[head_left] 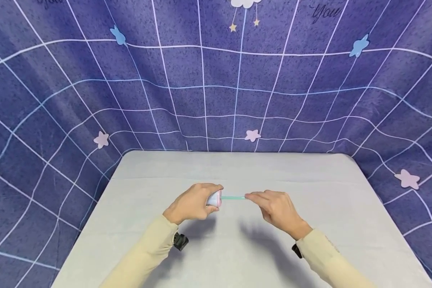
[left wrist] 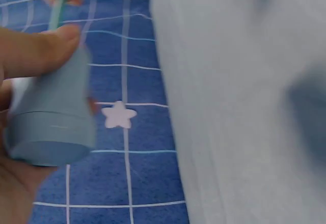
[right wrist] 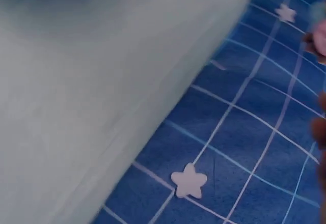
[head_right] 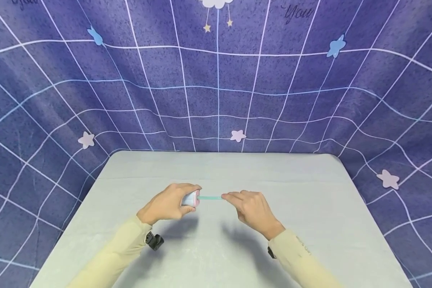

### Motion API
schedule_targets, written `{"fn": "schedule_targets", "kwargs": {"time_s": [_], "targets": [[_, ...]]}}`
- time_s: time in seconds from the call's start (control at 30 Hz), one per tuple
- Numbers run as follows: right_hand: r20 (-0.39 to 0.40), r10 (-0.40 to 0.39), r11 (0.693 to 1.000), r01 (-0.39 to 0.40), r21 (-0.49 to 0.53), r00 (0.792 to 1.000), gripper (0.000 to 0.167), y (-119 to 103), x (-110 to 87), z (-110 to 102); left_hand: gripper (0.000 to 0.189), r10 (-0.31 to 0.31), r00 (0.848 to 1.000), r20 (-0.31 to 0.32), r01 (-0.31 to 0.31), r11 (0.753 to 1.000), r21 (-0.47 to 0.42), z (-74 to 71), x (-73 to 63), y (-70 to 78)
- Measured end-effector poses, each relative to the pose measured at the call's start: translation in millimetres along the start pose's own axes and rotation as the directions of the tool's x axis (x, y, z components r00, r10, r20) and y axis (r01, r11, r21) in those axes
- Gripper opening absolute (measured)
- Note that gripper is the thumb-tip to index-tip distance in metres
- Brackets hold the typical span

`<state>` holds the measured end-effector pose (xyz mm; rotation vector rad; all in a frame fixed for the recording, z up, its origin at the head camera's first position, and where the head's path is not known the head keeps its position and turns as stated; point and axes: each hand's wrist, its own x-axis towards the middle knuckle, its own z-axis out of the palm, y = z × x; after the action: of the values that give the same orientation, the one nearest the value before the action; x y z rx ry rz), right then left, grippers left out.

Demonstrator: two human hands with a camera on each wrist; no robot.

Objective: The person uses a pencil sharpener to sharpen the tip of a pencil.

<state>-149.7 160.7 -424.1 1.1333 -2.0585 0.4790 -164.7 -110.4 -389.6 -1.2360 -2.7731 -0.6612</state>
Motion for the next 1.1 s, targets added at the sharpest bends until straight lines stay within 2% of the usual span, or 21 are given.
{"fn": "schedule_targets", "kwargs": {"time_s": [0.03, 0.07, 0.1, 0.13, 0.17, 0.2, 0.23, 0.27, 0.3, 0.33, 0.37, 0.4, 0.47, 0.53, 0.6, 0.63, 0.7, 0.73, 0.8, 0.93, 1.1], "targets": [[0.059, 0.071, 0.993, -0.076, 0.088, 0.996, 0.035, -1, 1.8, -2, 0.050, 0.039, 0.998, -0.040, -0.036, 0.997, 0.070, 3.9, -1.5, -0.4], [0.140, 0.148, 0.967, -0.173, 0.188, 0.979, 0.031, -1, 3.3, -4, 0.051, 0.083, 0.993, -0.082, -0.071, 0.987, 0.148, 7.9, -2.8, -1.0], [0.233, 0.223, 0.914, -0.286, 0.287, 0.947, 0.027, -1, 4.8, -7, 0.053, 0.135, 0.984, -0.120, -0.106, 0.970, 0.220, 11.7, -3.8, -1.1], [0.330, 0.284, 0.837, -0.401, 0.372, 0.900, 0.023, 0, 6.8, -9, 0.054, 0.189, 0.969, -0.157, -0.137, 0.947, 0.292, 14.8, -4.0, -1.5], [0.431, 0.329, 0.740, -0.513, 0.436, 0.841, 0.020, 2, 8.5, -11, 0.054, 0.245, 0.951, -0.190, -0.165, 0.919, 0.358, 18.3, -3.9, -2.1], [0.531, 0.359, 0.625, -0.620, 0.474, 0.768, 0.019, 4, 9.9, -12, 0.052, 0.298, 0.930, -0.213, -0.188, 0.887, 0.421, 21.9, -3.7, -2.5], [0.610, 0.370, 0.527, -0.699, 0.484, 0.701, 0.018, 6, 11.2, -13, 0.048, 0.340, 0.911, -0.232, -0.202, 0.860, 0.470, 25.5, -3.7, -2.7], [0.669, 0.371, 0.455, -0.754, 0.474, 0.644, 0.018, 8, 11.9, -13, 0.045, 0.370, 0.895, -0.247, -0.206, 0.837, 0.507, 29.1, -3.9, -3.0], [0.701, 0.360, 0.419, -0.778, 0.468, 0.616, 0.019, 10, 13.1, -12, 0.042, 0.385, 0.886, -0.260, -0.201, 0.822, 0.533, 32.1, -4.4, -3.1], [0.714, 0.351, 0.416, -0.784, 0.460, 0.606, 0.019, 11, 14.0, -11, 0.038, 0.388, 0.881, -0.271, -0.189, 0.813, 0.551, 34.7, -4.9, -3.4], [0.714, 0.352, 0.431, -0.782, 0.450, 0.605, 0.019, 12, 15.0, -9, 0.035, 0.383, 0.880, -0.280, -0.174, 0.809, 0.562, 36.6, -5.5, -3.6], [0.701, 0.363, 0.464, -0.772, 0.436, 0.614, 0.019, 11, 15.9, -7, 0.034, 0.369, 0.885, -0.283, -0.154, 0.806, 0.571, 37.6, -6.1, -3.6], [0.631, 0.404, 0.581, -0.719, 0.382, 0.662, 0.019, 9, 17.3, -3, 0.038, 0.322, 0.901, -0.290, -0.111, 0.818, 0.564, 37.1, -7.1, -3.1], [0.538, 0.424, 0.711, -0.636, 0.301, 0.729, 0.020, 6, 16.7, -1, 0.045, 0.263, 0.924, -0.278, -0.076, 0.837, 0.542, 34.8, -7.3, -2.1], [0.421, 0.400, 0.831, -0.516, 0.208, 0.814, 0.024, 4, 14.4, 2, 0.053, 0.196, 0.946, -0.259, -0.043, 0.866, 0.498, 30.1, -6.7, -0.2], [0.356, 0.371, 0.883, -0.444, 0.151, 0.858, 0.026, 3, 12.0, 4, 0.056, 0.159, 0.956, -0.248, -0.025, 0.882, 0.471, 27.7, -5.5, 1.1], [0.238, 0.285, 0.951, -0.305, 0.052, 0.929, 0.032, 3, 6.3, 8, 0.059, 0.087, 0.972, -0.217, 0.013, 0.908, 0.420, 22.6, -2.3, 2.5], [0.189, 0.240, 0.969, -0.246, 0.008, 0.952, 0.034, 2, 3.4, 10, 0.058, 0.056, 0.979, -0.197, 0.025, 0.921, 0.389, 19.5, -0.5, 3.0], [0.115, 0.172, 0.984, -0.166, -0.060, 0.978, 0.039, 1, -1.9, 13, 0.055, 0.001, 0.989, -0.145, 0.045, 0.948, 0.316, 12.9, 2.6, 3.5], [0.025, 0.077, 0.990, -0.073, -0.119, 0.997, 0.041, -3, -8.5, 15, 0.036, -0.081, 0.997, 0.008, 0.080, 0.991, 0.107, -0.7, 8.1, 1.3], [-0.086, -0.031, 0.984, 0.015, -0.177, 0.996, 0.030, -4, -8.0, 13, 0.037, -0.154, 0.973, 0.174, 0.177, 0.976, -0.126, -13.6, 10.3, -2.7]]}}
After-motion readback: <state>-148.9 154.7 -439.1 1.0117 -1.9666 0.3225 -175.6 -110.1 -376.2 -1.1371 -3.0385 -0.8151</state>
